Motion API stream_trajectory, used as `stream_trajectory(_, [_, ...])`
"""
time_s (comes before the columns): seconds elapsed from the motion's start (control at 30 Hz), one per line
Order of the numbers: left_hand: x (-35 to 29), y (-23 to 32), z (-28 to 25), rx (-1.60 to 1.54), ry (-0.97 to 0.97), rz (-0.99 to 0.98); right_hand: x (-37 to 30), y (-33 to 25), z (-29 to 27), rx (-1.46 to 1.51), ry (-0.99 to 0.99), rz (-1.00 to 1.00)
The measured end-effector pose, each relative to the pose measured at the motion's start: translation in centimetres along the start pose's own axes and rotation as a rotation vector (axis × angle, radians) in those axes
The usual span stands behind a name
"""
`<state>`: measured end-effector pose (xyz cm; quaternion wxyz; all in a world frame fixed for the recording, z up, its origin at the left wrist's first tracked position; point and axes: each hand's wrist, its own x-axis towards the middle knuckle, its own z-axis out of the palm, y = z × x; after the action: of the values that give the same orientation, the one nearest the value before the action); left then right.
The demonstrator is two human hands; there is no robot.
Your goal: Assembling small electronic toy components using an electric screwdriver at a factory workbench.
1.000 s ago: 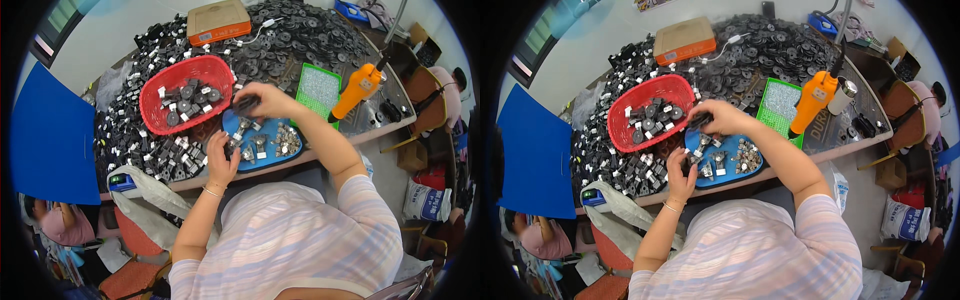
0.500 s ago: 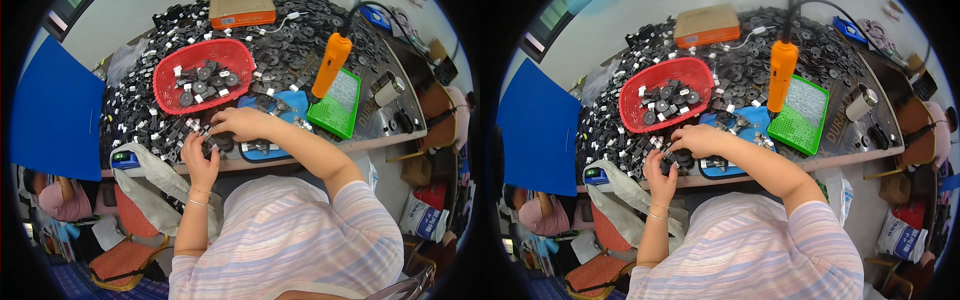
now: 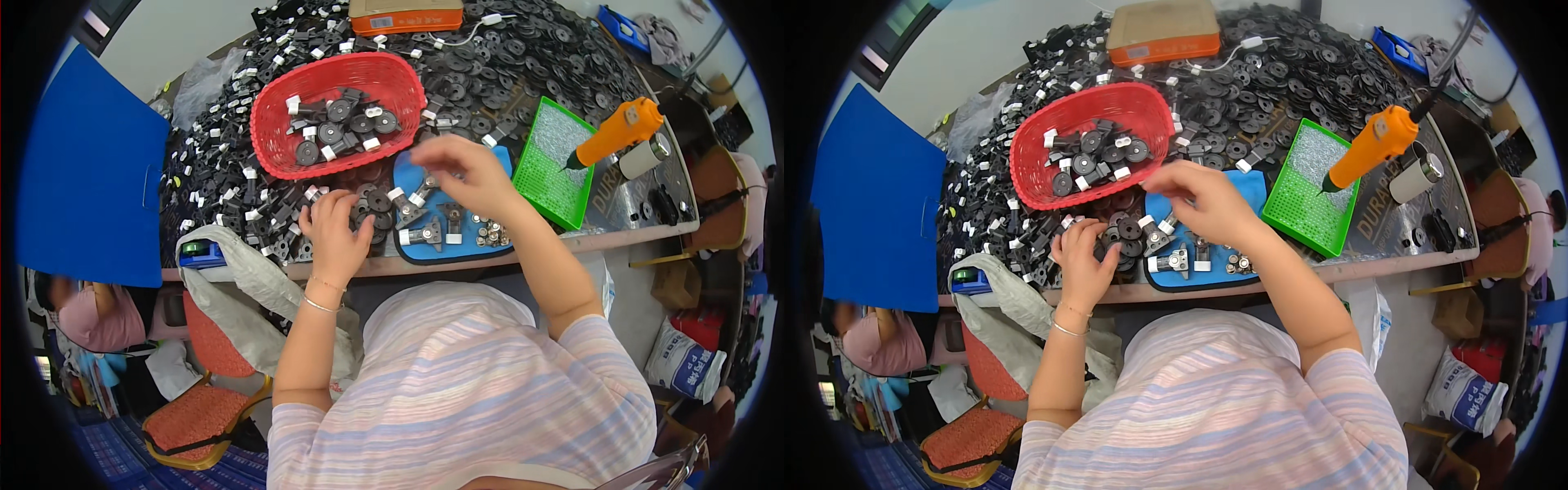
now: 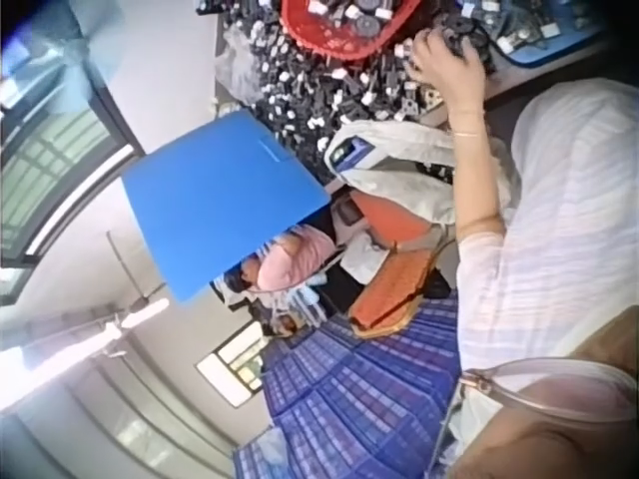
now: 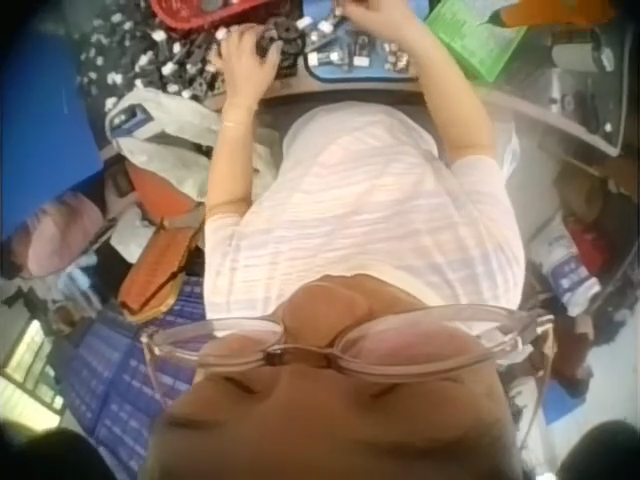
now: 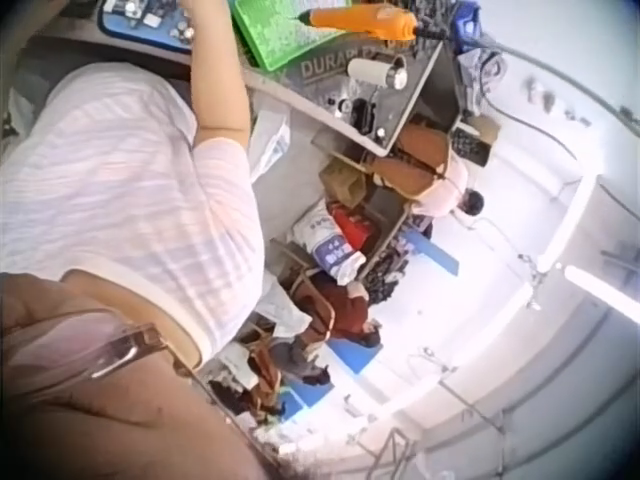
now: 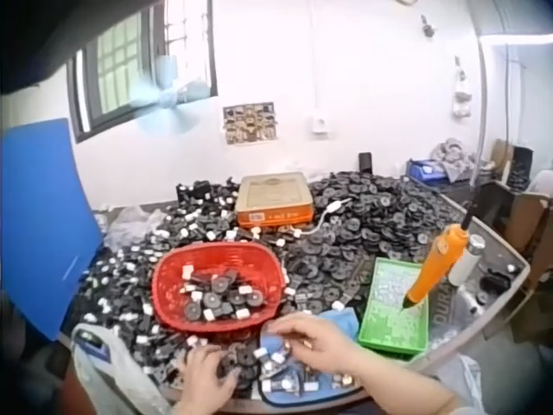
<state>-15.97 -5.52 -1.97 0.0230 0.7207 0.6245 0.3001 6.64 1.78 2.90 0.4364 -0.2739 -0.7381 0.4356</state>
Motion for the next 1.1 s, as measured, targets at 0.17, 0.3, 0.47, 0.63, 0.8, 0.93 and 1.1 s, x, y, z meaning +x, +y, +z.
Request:
stream_trajectory(0.17, [2.4,1.2,0.6,0.073,-0.204,0.022,-7.1,-0.4,-2.3,-0.127,0.168,0.042])
stream_trajectory(0.3, [3.3,0.6,1.8,0.137,-0.289,-0.003,-12.8,0.4,-3.5,-0.258,0.292,0.111])
stream_trajectory(0.47, [4.0,1.1,1.5,0.209,-0.246,-0.04,-17.0,2.1,-4.4,-0.296,0.438,0.149])
stream_trajectory(0.63, [4.5,3.6,3.4,-0.09,-0.116,-0.028,-17.4,3.3,-4.2,-0.427,0.496,0.108])
stream_trajectory(0.8, [6.1,6.4,5.6,0.053,-0.06,0.033,-16.9,3.3,-4.3,-0.481,0.477,0.1])
stream_trajectory(0.93, [6.1,6.8,5.5,0.134,-0.134,0.009,-17.5,3.5,-4.4,-0.483,0.47,0.084])
stream_trajectory(1.1, [5.9,5.6,6.0,-0.101,-0.14,0.053,-17.5,3.5,-4.5,-0.467,0.481,0.101])
